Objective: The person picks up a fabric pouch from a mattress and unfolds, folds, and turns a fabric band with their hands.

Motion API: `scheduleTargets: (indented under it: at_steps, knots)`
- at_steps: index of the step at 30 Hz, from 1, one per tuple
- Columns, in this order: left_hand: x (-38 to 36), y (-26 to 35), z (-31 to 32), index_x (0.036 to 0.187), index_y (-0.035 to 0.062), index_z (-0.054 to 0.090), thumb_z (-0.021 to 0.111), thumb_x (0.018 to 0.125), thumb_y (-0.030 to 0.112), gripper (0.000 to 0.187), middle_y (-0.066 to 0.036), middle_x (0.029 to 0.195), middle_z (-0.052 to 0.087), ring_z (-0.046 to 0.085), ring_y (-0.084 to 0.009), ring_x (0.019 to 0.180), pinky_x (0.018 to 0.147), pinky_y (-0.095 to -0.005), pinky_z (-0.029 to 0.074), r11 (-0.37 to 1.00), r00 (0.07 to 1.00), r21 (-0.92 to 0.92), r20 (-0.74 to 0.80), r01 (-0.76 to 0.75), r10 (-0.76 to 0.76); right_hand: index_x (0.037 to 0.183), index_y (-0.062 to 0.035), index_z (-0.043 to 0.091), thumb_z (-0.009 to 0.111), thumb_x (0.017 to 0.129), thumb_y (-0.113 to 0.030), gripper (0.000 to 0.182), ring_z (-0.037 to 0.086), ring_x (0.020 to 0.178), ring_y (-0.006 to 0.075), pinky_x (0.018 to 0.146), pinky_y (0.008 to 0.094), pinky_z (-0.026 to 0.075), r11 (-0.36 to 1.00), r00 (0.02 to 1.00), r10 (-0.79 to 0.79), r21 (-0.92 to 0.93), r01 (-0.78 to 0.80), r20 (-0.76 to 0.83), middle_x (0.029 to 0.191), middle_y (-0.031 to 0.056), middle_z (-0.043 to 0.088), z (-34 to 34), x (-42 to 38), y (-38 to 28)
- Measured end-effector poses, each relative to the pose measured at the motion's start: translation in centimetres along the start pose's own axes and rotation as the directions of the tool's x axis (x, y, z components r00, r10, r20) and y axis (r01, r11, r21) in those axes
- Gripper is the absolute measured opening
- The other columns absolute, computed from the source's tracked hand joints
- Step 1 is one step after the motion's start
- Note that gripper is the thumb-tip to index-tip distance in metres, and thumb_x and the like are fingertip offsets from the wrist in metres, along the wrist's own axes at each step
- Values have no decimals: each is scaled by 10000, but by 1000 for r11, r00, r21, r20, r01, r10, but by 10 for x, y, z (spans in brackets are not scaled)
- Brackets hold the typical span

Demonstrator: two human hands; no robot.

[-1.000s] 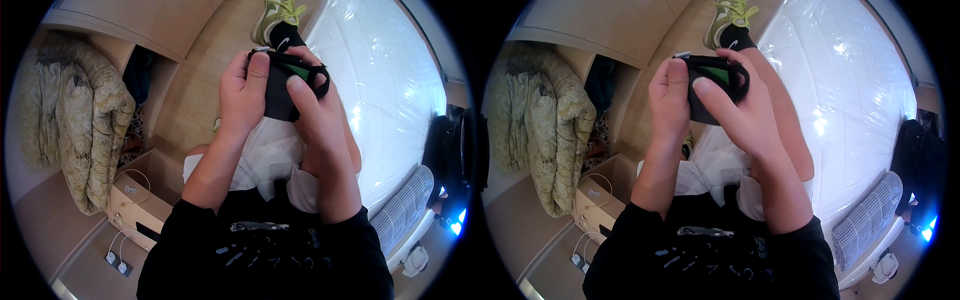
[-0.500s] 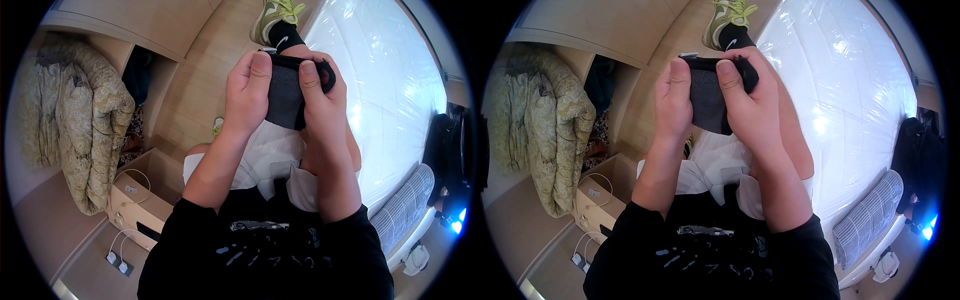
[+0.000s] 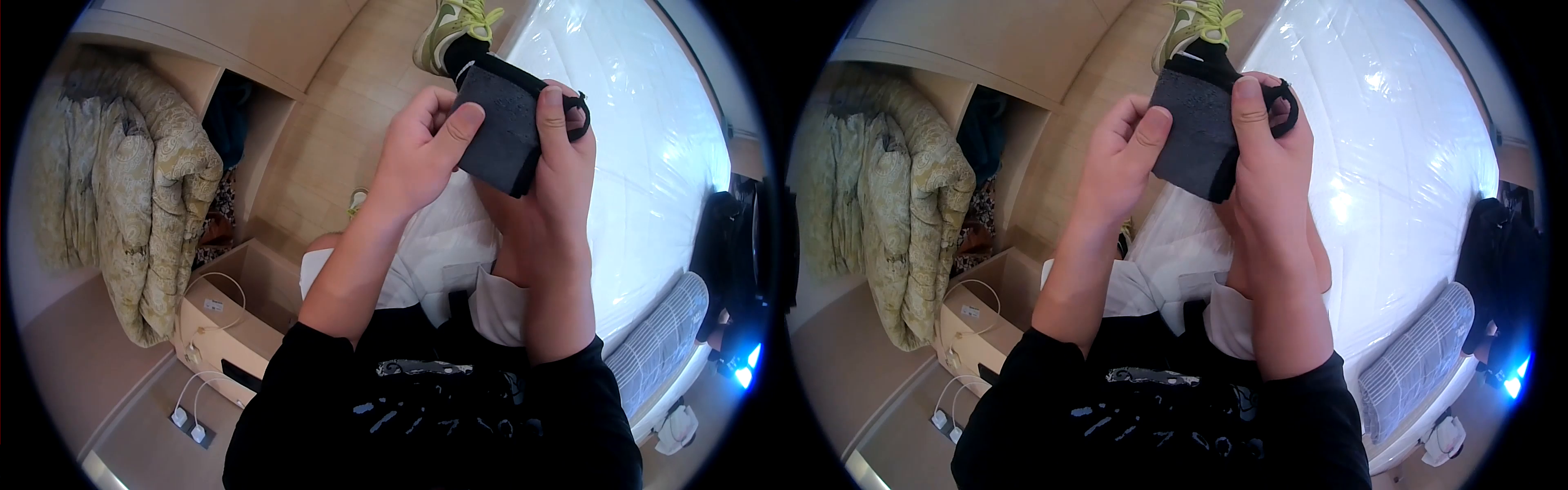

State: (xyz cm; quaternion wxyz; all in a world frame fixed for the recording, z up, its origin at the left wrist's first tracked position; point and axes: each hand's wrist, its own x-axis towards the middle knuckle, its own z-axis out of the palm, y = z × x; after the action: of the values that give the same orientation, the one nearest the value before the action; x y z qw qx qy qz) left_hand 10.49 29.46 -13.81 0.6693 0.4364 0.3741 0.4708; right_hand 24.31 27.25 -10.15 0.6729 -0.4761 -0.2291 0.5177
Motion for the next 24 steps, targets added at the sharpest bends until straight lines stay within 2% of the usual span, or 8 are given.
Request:
scheduleTargets:
  at_steps: [2,5,8,12,15,19,22,24]
  knots:
    - [1,1,-1,1010,14,564,657,924,286,300,13,780,609,534,-47,666,607,-186,448,1000,999,6,-38,-14,14,1068,-3,567,622,948,-202,239,548,839,95,750,234,477,1000,1000,-11,-25,11,-12,936,34,598,6,-4,-2]
    - [3,-2,1,1085,-1,538,685,904,269,357,-26,895,633,579,-63,782,679,-207,483,985,1000,-170,-19,-25,23,1095,1,552,633,941,-206,271,546,855,97,762,234,474,989,995,-101,-113,97,-27,944,41,594,4,-3,0]
    - [-5,-13,5,1176,-9,492,680,906,234,409,-76,1045,626,592,-91,923,773,-237,497,959,992,-266,99,96,-71,1133,6,534,640,936,-214,314,542,862,97,777,230,470,988,988,-144,-69,140,-63,948,44,588,8,-2,-3]
    - [0,-23,17,1247,3,453,601,950,164,369,-104,1135,597,576,-117,1023,867,-257,477,947,997,-316,-57,-60,44,1196,11,531,608,945,-216,348,583,947,141,862,277,478,991,991,-123,-60,120,-45,1015,82,617,-3,7,-2]
    - [4,-4,15,1283,-10,440,506,994,145,335,-98,1115,607,571,-133,1022,917,-276,454,938,969,-305,-228,-162,94,1230,30,498,629,904,-139,390,581,947,139,873,272,467,992,990,119,20,-121,83,1065,107,602,0,0,-17]
    - [11,-9,-3,1290,-12,492,500,995,154,339,-79,1131,625,587,-143,999,908,-267,452,964,942,-16,-215,-266,256,1237,49,497,605,908,-149,399,596,969,163,904,283,463,959,907,200,117,-260,372,1090,127,600,3,-3,-25]
    - [8,2,-9,1287,-5,526,518,985,155,342,-58,1094,648,605,-149,963,880,-260,462,912,926,277,-140,-302,350,1189,39,539,616,907,-145,345,583,940,142,868,265,464,968,920,251,-68,-242,300,1060,102,600,3,-2,-24]
    - [2,13,-9,1285,-1,538,529,978,161,347,-49,1064,661,616,-154,946,865,-263,470,816,909,477,-76,-327,409,1136,35,573,622,908,-140,292,566,926,123,838,250,462,947,928,213,-299,-119,307,1029,84,600,0,-1,-23]
